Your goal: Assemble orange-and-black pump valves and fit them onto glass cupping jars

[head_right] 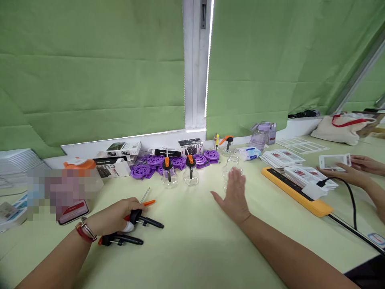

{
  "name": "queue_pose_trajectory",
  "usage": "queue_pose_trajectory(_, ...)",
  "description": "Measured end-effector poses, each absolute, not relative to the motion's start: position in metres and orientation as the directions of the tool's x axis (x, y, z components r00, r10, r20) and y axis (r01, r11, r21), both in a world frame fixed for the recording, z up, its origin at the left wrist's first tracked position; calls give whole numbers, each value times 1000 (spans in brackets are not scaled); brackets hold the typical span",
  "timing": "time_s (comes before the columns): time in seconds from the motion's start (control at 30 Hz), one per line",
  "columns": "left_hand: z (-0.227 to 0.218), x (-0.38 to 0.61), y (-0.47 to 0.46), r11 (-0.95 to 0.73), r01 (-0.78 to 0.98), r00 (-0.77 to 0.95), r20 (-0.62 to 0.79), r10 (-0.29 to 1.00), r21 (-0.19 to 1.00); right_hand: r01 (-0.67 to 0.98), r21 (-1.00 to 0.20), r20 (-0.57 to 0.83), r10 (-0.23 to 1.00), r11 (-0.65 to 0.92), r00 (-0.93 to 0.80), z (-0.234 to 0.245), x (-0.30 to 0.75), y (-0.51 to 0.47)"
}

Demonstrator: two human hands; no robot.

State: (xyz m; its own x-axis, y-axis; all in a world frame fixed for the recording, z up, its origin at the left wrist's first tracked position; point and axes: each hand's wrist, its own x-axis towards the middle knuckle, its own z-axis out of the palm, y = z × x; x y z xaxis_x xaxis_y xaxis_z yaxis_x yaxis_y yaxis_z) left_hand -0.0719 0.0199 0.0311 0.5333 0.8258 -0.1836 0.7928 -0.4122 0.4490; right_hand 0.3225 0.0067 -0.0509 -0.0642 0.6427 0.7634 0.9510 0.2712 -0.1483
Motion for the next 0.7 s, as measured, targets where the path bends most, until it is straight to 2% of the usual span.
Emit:
queue_pose_trajectory(0.1, 32, -70, 21, -395, 775, 528, -162, 834, 493, 949, -311, 691, 699, 56, 185, -59, 353, 13)
queue_pose_trajectory(0.23, 27, -68, 24, -365, 707, 475, -24, 880, 606, 789, -587, 394, 787, -182, 475, -72, 370, 23)
queue_pose_trajectory(0.33, 20, -64, 26, -348, 612, 454, 44, 890, 710, 714, -640, 213, 828, -283, 519, -76, 376, 29)
queue_pose_trajectory(0.43, 16, -60, 27, -336, 519, 427, 102, 898, 786, 697, -643, 160, 835, -316, 526, -75, 377, 30)
queue_pose_trajectory(0.53, 15, -56, 27, -309, 463, 366, 138, 920, 831, 762, -625, 303, 849, -167, 434, -71, 365, 22)
queue_pose_trajectory(0.63, 15, -53, 26, -300, 428, 314, 171, 934, 852, 887, -430, 536, 839, 171, 97, -68, 340, 11)
queue_pose_trajectory(0.7, 14, -53, 25, -307, 395, 303, 192, 933, 866, 890, -313, 612, 787, 332, -78, -65, 319, 7)
